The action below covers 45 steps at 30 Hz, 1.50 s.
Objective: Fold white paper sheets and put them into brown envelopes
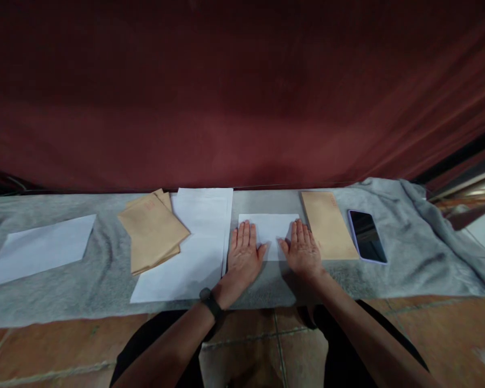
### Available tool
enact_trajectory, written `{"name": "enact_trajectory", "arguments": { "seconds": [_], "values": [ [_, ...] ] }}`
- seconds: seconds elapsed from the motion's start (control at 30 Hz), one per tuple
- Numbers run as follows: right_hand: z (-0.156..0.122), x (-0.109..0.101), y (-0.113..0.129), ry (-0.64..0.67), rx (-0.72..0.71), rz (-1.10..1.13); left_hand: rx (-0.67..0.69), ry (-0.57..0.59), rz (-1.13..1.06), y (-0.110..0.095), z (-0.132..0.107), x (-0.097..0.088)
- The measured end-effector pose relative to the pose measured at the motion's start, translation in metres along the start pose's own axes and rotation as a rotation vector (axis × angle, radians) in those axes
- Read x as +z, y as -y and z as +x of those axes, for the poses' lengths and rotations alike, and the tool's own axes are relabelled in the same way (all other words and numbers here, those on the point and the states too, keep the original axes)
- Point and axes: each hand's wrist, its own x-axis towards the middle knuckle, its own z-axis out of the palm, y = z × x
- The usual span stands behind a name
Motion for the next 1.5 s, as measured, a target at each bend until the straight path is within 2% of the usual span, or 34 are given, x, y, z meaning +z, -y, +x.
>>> {"name": "enact_trajectory", "arguments": {
  "seconds": [0.13, 0.2, 0.43, 0.6, 0.77, 0.87, 1.07, 1.23, 1.3, 1.37, 1.43, 1.5],
  "values": [
    [0.001, -0.006, 0.001, 0.052, 0.003, 0.015, 0.228, 0.054, -0.091, -0.015, -0.007, -0.001],
    [0.003, -0.01, 0.001, 0.092, 0.005, 0.018, 0.287, 0.087, -0.119, -0.022, -0.01, -0.001],
    [0.026, -0.038, -0.01, 0.267, 0.047, 0.079, 0.28, 0.088, -0.118, -0.026, -0.011, -0.003],
    [0.041, -0.056, -0.013, 0.381, 0.191, 0.092, 0.279, 0.095, -0.108, -0.026, -0.011, -0.005],
    [0.045, -0.061, -0.012, 0.482, 0.303, 0.036, 0.279, 0.107, -0.12, -0.026, -0.011, -0.006],
    [0.048, -0.059, -0.018, 0.504, 0.338, 0.076, 0.276, 0.105, -0.123, -0.026, -0.011, -0.005],
    [0.052, -0.05, -0.043, 0.505, 0.429, 0.452, 0.281, 0.112, -0.156, -0.026, -0.011, -0.008],
    [0.051, -0.05, -0.047, 0.55, 0.491, 1.05, 0.235, 0.103, -0.251, -0.026, -0.01, -0.008],
    [0.052, -0.052, -0.041, 0.532, 0.479, 1.222, 0.182, 0.075, -0.319, -0.023, -0.005, -0.01],
    [0.053, -0.057, -0.035, 0.469, 0.457, 1.269, 0.094, 0.012, -0.405, -0.015, 0.004, -0.015],
    [0.055, -0.066, -0.032, 0.267, 0.433, 1.199, -0.014, -0.09, -0.509, -0.004, 0.017, -0.023],
    [0.056, -0.08, -0.032, -0.051, 0.397, 1.029, -0.115, -0.217, -0.628, 0.01, 0.029, -0.031]
  ]
}}
